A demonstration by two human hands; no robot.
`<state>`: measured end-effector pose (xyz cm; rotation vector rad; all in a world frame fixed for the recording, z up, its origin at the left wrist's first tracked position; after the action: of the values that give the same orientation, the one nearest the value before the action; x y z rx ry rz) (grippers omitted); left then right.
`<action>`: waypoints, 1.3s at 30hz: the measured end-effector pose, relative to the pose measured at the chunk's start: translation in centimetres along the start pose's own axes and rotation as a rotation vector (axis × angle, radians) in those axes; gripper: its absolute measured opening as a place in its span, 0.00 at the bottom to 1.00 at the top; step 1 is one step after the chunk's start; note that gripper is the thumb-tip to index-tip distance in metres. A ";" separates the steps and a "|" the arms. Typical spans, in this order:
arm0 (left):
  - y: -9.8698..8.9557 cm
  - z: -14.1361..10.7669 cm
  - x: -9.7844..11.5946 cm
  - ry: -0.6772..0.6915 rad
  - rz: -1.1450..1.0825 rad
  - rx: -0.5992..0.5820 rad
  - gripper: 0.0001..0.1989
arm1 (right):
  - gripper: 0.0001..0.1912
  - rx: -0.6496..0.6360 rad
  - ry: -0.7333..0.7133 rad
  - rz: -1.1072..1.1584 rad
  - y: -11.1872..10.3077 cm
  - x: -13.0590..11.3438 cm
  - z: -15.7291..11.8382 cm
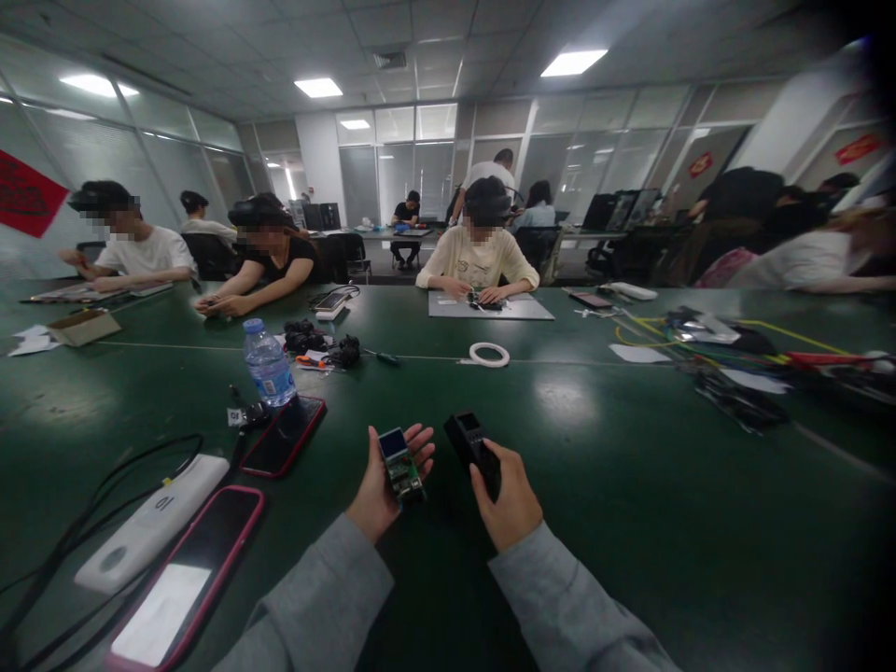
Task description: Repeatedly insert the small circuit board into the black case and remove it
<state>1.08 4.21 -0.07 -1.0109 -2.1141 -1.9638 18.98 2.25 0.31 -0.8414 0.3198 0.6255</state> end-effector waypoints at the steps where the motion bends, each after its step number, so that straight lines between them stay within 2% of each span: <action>1: 0.0 0.0 0.0 0.000 0.003 -0.001 0.32 | 0.21 -0.004 0.001 -0.008 0.0 -0.1 0.0; 12: 0.2 0.0 -0.2 -0.030 0.010 0.024 0.32 | 0.19 -0.109 0.026 -0.091 0.5 0.2 -0.3; 20: -0.2 0.2 -0.3 -0.012 -0.015 0.006 0.32 | 0.21 -0.106 -0.026 -0.140 0.7 0.3 -0.3; 24: -0.3 0.2 -0.3 -0.003 -0.026 0.005 0.31 | 0.27 -0.073 -0.058 -0.171 0.7 0.2 -0.4; 27: -0.3 0.2 -0.3 -0.002 -0.032 0.024 0.32 | 0.29 -0.061 -0.077 -0.146 0.8 0.2 -0.4; 33: -0.3 0.1 -0.2 -0.002 -0.045 0.003 0.31 | 0.26 -0.115 -0.092 -0.031 1.1 0.0 -0.4; 39: -0.5 0.2 -0.3 0.004 -0.040 0.002 0.31 | 0.25 -0.063 -0.057 -0.016 0.9 0.6 -0.4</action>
<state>1.10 4.31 -0.68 -0.9709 -2.1505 -1.9800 18.87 2.61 -0.80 -0.8840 0.2425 0.6465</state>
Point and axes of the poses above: each hand's wrist, its own z-axis towards the middle knuckle, its own y-axis out of the palm, x = y × z, the point moved 4 cm from there along z, towards the middle knuckle, and after that the axes turned 3 degrees about -y, right-handed, at the moved point
